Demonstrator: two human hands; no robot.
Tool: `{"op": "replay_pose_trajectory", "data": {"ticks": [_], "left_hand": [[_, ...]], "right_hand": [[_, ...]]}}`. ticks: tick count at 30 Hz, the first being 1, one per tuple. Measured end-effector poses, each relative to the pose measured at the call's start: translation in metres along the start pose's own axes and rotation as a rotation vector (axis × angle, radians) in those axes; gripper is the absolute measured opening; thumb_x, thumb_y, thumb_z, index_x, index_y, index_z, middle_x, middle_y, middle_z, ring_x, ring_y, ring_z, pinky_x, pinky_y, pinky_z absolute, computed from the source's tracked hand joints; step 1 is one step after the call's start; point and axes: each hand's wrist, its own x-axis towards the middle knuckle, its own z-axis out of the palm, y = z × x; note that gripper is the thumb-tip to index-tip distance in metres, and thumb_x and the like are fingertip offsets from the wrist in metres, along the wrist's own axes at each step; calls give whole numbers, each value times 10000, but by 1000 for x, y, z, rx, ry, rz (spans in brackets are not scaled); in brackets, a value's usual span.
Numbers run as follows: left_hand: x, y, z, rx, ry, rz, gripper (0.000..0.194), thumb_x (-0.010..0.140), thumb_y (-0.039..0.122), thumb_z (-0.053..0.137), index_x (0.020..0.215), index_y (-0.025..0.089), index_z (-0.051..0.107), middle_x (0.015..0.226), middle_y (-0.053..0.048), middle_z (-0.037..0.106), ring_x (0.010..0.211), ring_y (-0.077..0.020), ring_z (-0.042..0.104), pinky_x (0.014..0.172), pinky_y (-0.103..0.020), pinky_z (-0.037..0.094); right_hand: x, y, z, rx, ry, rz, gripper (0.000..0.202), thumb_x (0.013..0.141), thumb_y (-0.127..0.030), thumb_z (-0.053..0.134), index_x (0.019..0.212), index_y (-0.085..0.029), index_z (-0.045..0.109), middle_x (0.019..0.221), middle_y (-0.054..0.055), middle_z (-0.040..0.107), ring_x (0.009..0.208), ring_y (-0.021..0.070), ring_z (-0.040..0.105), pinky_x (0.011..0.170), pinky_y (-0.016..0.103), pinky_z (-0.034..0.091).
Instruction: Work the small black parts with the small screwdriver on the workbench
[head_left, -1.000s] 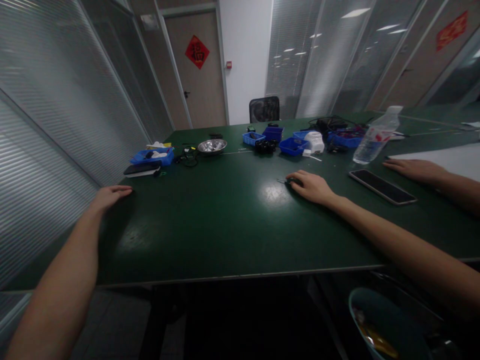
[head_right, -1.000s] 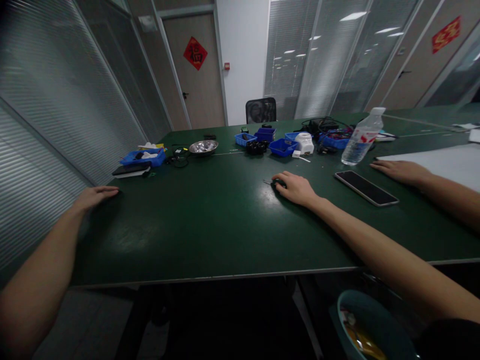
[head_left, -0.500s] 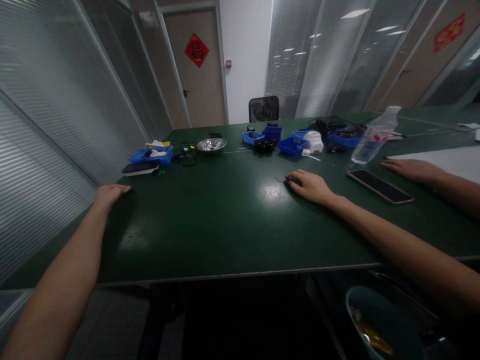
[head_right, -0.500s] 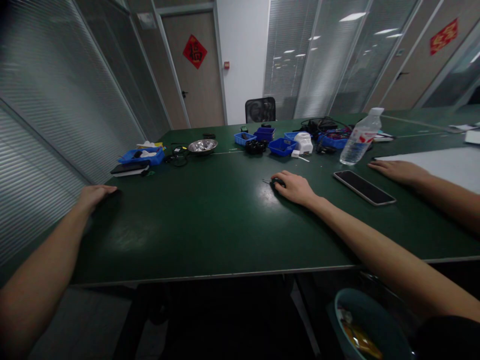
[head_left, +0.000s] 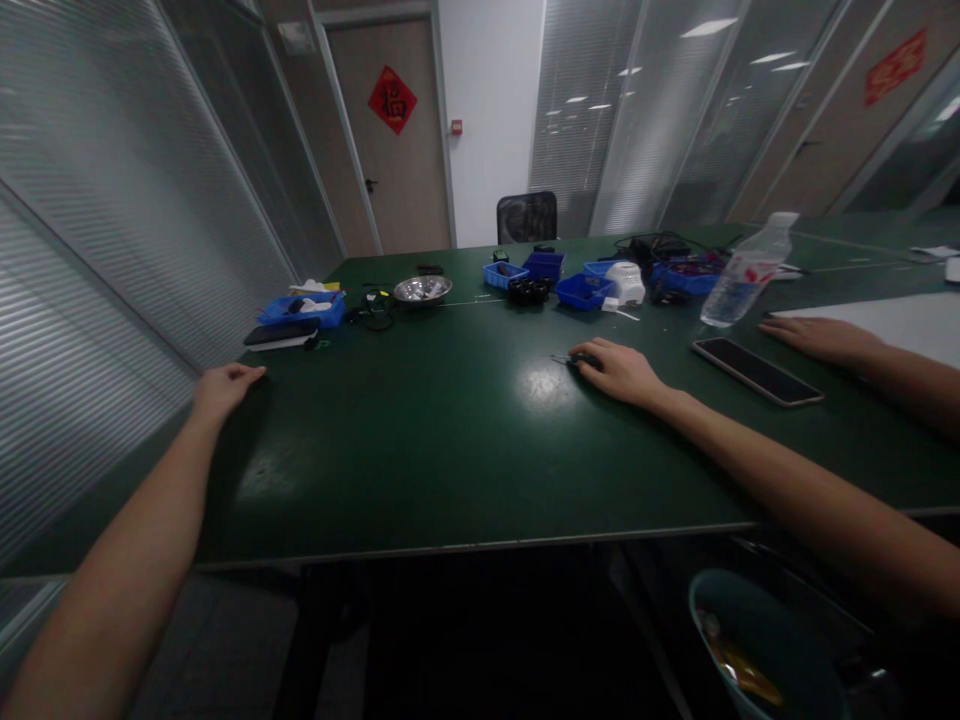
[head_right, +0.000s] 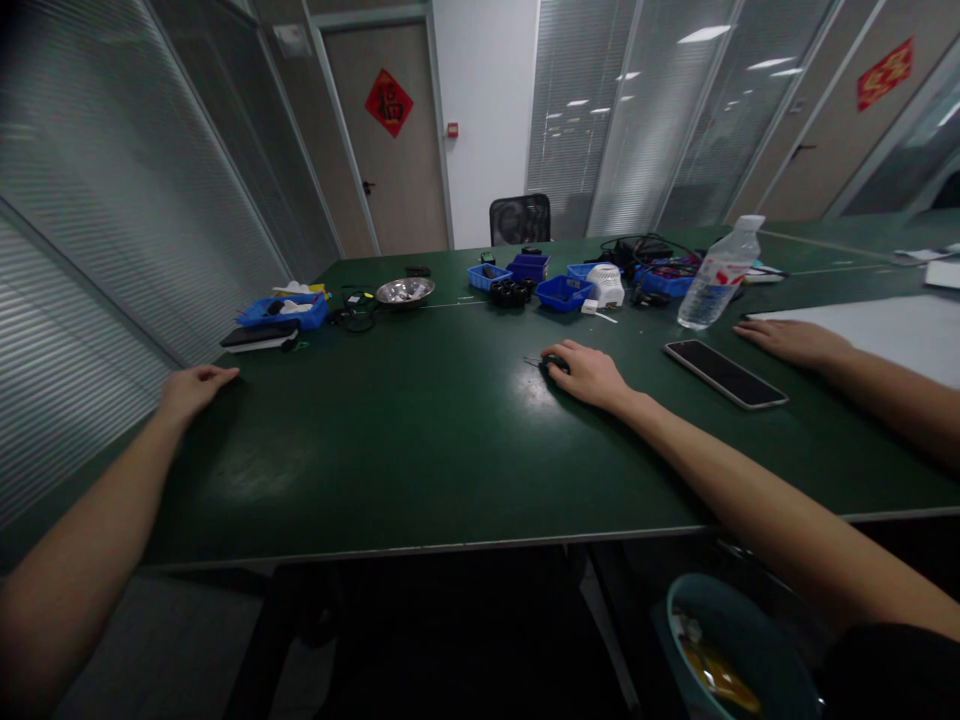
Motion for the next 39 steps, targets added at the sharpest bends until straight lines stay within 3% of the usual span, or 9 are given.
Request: {"op": "replay_pose_trajectory", "data": {"ticks": [6, 12, 16, 19, 22, 27, 31, 35, 39], "left_hand": [[-3, 16, -2, 82, -30, -49, 450, 1055, 494, 660, 1206, 82, 764, 746, -8, 593, 709, -173, 484, 682, -240, 318], [-1, 23, -14, 125, -131, -144, 389, 939, 456, 798, 1014, 75, 794, 599, 10, 582, 654, -183, 514, 664, -246, 351], [-5, 34, -8, 104, -162, -100, 324, 887, 400, 831, 997, 96, 805, 663, 3, 672, 682, -180, 590, 665, -245, 386], [-18, 62, 10, 30, -195, 55, 400, 854, 488, 835, 1043, 135, 812, 914, -58, 777, 827, -219, 682, 718, -270, 454], [-43, 108, 30, -79, -289, 274, 482, 817, 605, 805, 1065, 192, 812, 1034, -88, 786, 944, -269, 714, 786, -311, 506], [-114, 188, 54, -219, -510, 678, 488, 923, 650, 700, 1133, 221, 800, 1032, -104, 753, 917, -278, 692, 763, -361, 514], [-176, 234, 70, -308, -567, 975, 358, 1009, 547, 678, 1129, 220, 762, 1030, -96, 722, 868, -238, 665, 737, -353, 494], [-216, 262, 81, -331, -563, 1129, 239, 1005, 455, 718, 1055, 222, 716, 947, -69, 686, 823, -226, 646, 736, -363, 478], [-226, 265, 80, -353, -531, 1174, 193, 1009, 414, 727, 1054, 227, 709, 941, -69, 673, 855, -237, 644, 788, -391, 490]], "right_hand": [[0, 1, 1, -9, -1, -1, 448, 1043, -426, 497, 1389, -240, 712, 1378, 123, 716, 1076, 314, 727, 864, 405, 567], [1, 1, 0, -12, -6, 5, 439, 1053, -433, 488, 1381, -238, 706, 1374, 119, 714, 1091, 319, 727, 862, 404, 563], [0, -2, 0, 6, -6, -10, 435, 1060, -434, 490, 1390, -238, 696, 1380, 120, 711, 1060, 309, 733, 843, 401, 564], [-1, -8, 0, 38, 1, -43, 423, 1072, -436, 480, 1380, -235, 690, 1370, 123, 709, 1046, 299, 732, 829, 395, 559], [-6, -23, -1, 75, -23, -124, 394, 1079, -428, 488, 1364, -238, 683, 1345, 121, 710, 984, 272, 725, 815, 385, 550], [-18, -64, -7, 176, -49, -350, 374, 1107, -396, 473, 1403, -228, 629, 1264, 108, 691, 847, 198, 673, 767, 342, 519], [-22, -101, -8, 210, -62, -607, 341, 1094, -352, 483, 1372, -205, 614, 1166, 95, 680, 770, 167, 607, 683, 306, 452], [-24, -130, -5, 243, -26, -727, 268, 1029, -312, 518, 1250, -196, 615, 1037, 70, 659, 719, 159, 551, 604, 286, 360], [-29, -141, -3, 343, -19, -698, 240, 1001, -296, 519, 1210, -208, 596, 1017, 57, 656, 711, 149, 539, 617, 278, 357]]}}
